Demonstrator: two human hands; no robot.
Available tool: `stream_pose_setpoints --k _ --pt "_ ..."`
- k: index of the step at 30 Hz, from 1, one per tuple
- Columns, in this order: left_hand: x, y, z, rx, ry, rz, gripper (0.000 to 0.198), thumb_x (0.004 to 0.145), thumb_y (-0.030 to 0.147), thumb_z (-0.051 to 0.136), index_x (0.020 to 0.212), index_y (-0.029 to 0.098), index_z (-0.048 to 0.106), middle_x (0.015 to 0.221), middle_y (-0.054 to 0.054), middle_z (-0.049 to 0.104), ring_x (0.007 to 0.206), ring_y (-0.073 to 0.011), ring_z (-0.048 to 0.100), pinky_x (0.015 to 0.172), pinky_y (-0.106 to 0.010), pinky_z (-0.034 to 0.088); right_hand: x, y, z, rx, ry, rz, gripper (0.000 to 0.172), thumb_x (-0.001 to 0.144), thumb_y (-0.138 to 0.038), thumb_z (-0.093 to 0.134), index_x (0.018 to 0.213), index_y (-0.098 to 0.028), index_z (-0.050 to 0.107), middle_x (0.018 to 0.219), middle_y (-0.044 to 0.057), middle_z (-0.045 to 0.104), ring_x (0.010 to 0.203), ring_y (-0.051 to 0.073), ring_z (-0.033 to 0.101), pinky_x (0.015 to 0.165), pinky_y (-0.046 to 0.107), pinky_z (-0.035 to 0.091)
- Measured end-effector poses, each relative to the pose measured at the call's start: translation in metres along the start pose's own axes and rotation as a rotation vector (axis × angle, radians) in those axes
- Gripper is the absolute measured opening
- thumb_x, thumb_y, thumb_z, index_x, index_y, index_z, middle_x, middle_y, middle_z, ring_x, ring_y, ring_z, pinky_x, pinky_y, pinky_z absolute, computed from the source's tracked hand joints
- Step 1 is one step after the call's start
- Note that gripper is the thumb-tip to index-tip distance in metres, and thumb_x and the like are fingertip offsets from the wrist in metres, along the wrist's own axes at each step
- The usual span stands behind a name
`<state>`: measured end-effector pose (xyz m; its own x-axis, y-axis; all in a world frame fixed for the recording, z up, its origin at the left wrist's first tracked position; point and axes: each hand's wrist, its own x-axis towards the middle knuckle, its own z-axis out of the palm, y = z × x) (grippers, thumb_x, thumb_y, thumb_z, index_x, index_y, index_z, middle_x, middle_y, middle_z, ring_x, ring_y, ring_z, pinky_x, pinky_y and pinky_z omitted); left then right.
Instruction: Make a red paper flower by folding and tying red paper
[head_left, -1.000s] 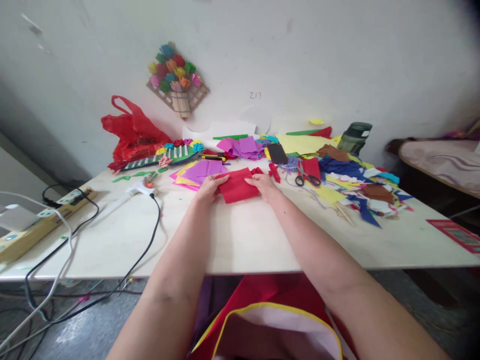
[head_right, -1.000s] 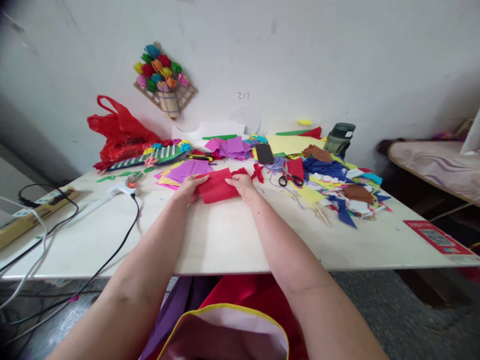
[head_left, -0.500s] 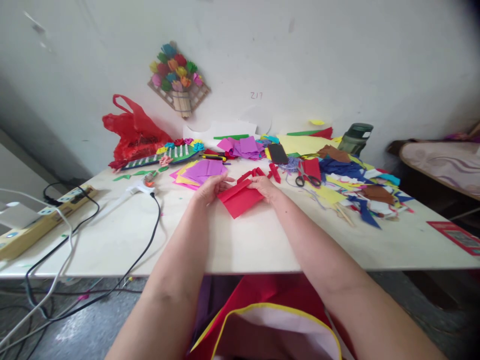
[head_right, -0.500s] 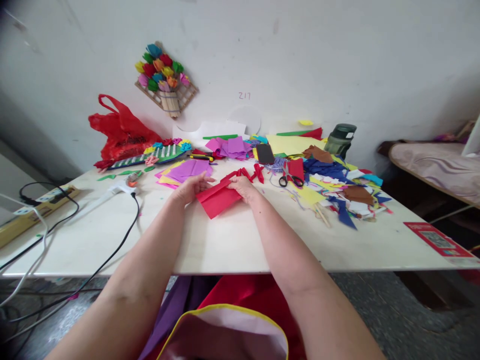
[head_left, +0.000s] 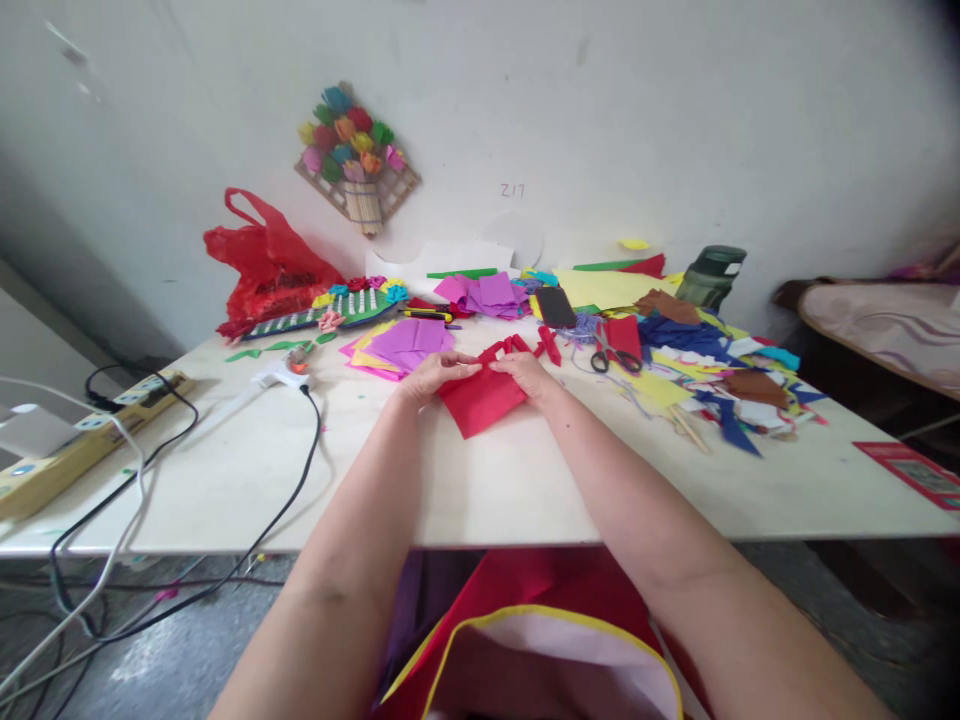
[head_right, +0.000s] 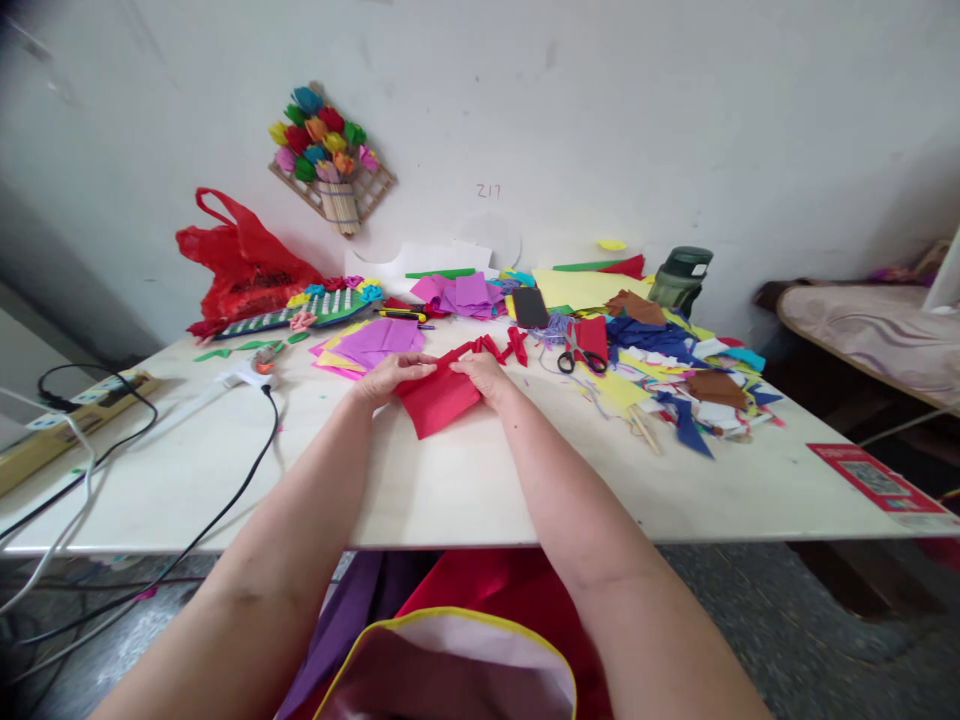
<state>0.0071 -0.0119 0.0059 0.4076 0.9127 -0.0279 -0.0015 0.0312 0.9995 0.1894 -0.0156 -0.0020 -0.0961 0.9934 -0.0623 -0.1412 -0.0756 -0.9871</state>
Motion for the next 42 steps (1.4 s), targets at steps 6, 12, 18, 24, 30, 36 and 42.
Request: stream_pose_setpoints --k 6,12,18,24,30,36,42 --pt "0.004 -0.005 0.000 0.060 -0.010 -0.044 0.037 0.054 0.030 0.077 0.084 0.012 0.065 0.071 -0.006 0.067 0.058 -0.0160 0.061 0.055 -0.026 0.046 0.002 0.002 -0.002 0.014 -0.035 0.010 0.012 0.056 -0.019 0.069 0.055 -0.016 0.058 0.049 -0.001 0.060 0.047 0.013 0.055 0.051 0.026 0.044" --pt "0.008 -0.014 -0.006 -0.001 0.055 -0.021 0.035 0.054 0.031 0.076 0.081 0.011 0.066 0.074 -0.009 0.069 0.059 -0.0174 0.063 0.057 -0.028 0.049 0.002 0.002 -0.002 0.123 -0.042 0.080 0.025 0.068 -0.040 0.064 0.063 -0.016 0.061 0.058 0.003 0.064 0.050 0.014 0.058 0.051 0.027 0.047" --pt "0.007 -0.013 -0.005 -0.063 0.023 -0.009 0.035 0.055 0.028 0.077 0.083 0.010 0.067 0.075 -0.010 0.069 0.062 -0.0182 0.064 0.061 -0.029 0.050 0.002 0.002 -0.004 0.054 -0.063 0.015 0.017 0.054 -0.024 0.074 0.062 -0.016 0.061 0.058 0.001 0.065 0.057 0.015 0.061 0.059 0.028 0.050" --pt "0.006 -0.013 -0.005 -0.149 0.009 0.005 0.030 0.057 0.025 0.076 0.082 0.010 0.068 0.076 -0.010 0.069 0.063 -0.0178 0.064 0.063 -0.028 0.051 0.004 0.003 -0.005 -0.029 -0.042 -0.033 0.018 0.048 -0.021 0.074 0.061 -0.015 0.062 0.055 -0.001 0.064 0.057 0.014 0.060 0.061 0.028 0.049" --pt "0.002 -0.009 -0.005 -0.206 -0.016 0.010 0.024 0.060 0.020 0.073 0.081 0.010 0.067 0.074 -0.010 0.069 0.062 -0.0165 0.064 0.062 -0.026 0.051 0.004 0.003 -0.005 -0.008 -0.034 -0.045 0.022 0.046 -0.021 0.075 0.063 -0.015 0.064 0.058 -0.001 0.065 0.059 0.013 0.060 0.065 0.029 0.048" --pt "0.002 -0.009 -0.006 -0.259 0.003 0.014 0.024 0.061 0.014 0.070 0.085 0.010 0.068 0.075 -0.009 0.069 0.063 -0.0162 0.065 0.066 -0.027 0.051 0.007 0.004 -0.005 0.047 -0.016 -0.078 0.022 0.046 -0.018 0.074 0.067 -0.016 0.067 0.060 -0.002 0.065 0.060 0.012 0.060 0.070 0.029 0.048" --pt "0.006 -0.012 -0.009 -0.291 0.049 0.048 0.030 0.059 0.012 0.067 0.089 0.011 0.069 0.072 -0.007 0.069 0.062 -0.0154 0.063 0.064 -0.026 0.050 0.005 0.002 -0.005 0.066 -0.061 -0.097 0.019 0.052 -0.012 0.068 0.070 -0.018 0.070 0.063 -0.002 0.066 0.062 0.012 0.059 0.070 0.028 0.046"
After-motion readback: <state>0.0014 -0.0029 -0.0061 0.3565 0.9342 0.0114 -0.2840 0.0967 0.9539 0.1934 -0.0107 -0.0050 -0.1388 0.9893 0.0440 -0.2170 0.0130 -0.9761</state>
